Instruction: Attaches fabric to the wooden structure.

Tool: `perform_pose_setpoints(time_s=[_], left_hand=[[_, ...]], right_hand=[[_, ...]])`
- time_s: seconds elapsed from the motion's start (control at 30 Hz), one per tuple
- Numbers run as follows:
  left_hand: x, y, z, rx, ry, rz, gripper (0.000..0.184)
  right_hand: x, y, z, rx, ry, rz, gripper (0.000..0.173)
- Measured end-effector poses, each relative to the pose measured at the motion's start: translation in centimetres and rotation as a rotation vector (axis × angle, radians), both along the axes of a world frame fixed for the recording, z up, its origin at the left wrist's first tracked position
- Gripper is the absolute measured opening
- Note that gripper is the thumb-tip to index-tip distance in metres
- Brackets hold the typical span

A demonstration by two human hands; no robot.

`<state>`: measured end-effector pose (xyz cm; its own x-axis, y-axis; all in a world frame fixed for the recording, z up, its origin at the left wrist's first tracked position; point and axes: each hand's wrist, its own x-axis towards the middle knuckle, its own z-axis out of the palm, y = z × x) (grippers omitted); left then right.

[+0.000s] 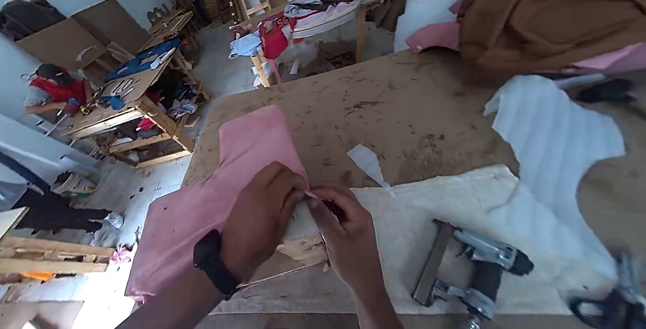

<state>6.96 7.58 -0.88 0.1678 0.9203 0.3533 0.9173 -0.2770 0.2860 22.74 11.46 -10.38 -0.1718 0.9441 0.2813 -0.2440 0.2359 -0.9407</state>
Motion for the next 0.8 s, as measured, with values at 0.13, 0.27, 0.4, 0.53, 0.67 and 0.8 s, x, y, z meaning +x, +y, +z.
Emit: perform_pose_setpoints(time_s=[0.13, 0.27, 0.4, 0.53, 0.67, 0.8], left_hand=[[-0.6, 0.0, -0.2, -0.022, 0.219, -0.002, 0.027], [-0.8, 0.2, -1.3, 0.079, 0.105, -0.124, 0.023], [-1.5, 0.3, -1.5, 0.059, -0.115, -0.208, 0.020], [-1.8, 1.3, -1.7, 0.106, -0.234, -0.402, 0.018], [-2.4, 1.7, -1.5, 0.071, -0.253, -0.495, 0.016], [-2.4, 1.7, -1.0, 0.015, -0.222, -0.490, 0.014]], right_hand=[[-1.1, -0.8, 0.4, -0.014, 0.041, -0.164, 0.013], [-3.7, -2.9, 0.0, -0.052, 0.267, -0.323, 0.014], [-3.8, -2.4, -1.5, 0.017, 0.194, -0.265, 0.026], [-3.7, -1.7, -3.1, 0.206, 0.323, -0.241, 0.026], [-5.4, -2.7, -5.0, 0.195, 0.730, -0.365, 0.030], [-5.3, -2.4, -5.1, 0.228, 0.729, -0.379, 0.017]])
